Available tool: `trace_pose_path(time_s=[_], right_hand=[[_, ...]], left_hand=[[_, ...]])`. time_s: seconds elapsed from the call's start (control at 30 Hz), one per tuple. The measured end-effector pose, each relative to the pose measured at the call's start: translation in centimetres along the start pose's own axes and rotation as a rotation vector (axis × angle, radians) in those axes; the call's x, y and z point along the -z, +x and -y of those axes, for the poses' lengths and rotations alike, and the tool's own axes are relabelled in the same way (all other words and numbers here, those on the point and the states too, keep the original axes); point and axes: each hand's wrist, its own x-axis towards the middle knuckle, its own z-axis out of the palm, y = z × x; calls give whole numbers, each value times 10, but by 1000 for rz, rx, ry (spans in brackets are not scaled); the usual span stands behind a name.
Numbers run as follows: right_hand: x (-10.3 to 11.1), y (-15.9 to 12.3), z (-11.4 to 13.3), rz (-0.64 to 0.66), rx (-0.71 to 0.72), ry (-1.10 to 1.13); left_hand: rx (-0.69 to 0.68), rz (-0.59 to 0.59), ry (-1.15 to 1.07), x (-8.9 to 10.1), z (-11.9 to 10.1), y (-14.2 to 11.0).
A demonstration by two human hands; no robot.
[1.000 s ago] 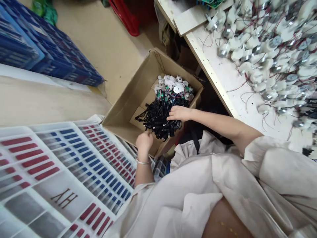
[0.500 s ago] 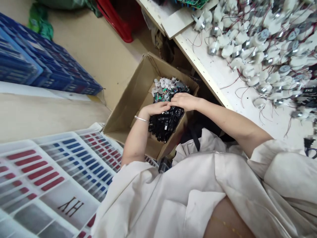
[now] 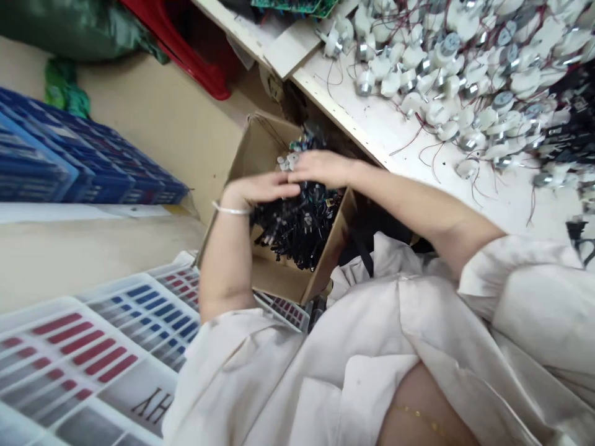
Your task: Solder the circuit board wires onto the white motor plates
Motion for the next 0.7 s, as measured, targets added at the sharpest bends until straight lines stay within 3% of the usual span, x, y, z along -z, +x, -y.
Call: trace_pose_path(time_s=[0.13,0.23,0.33,0.47,0.6,0.7], right_hand=[[-106,-6,46,222,8,137],[-145,-7,62,254,-8,174],[-150,-5,61,266,-46,184],[-139,10,67,308,-170,186],[-127,20,94,383,-286,269],[-106,7,113,365,-333,369]], left_hand=[[24,101,44,-15,13,-22],[65,178,62,-22,29,-38],[109,219,50,-31,44,-56],[149,173,69,-36,52,-67],[171,78,171,-37,46,-68],[156,28,255,-45,32,-69]])
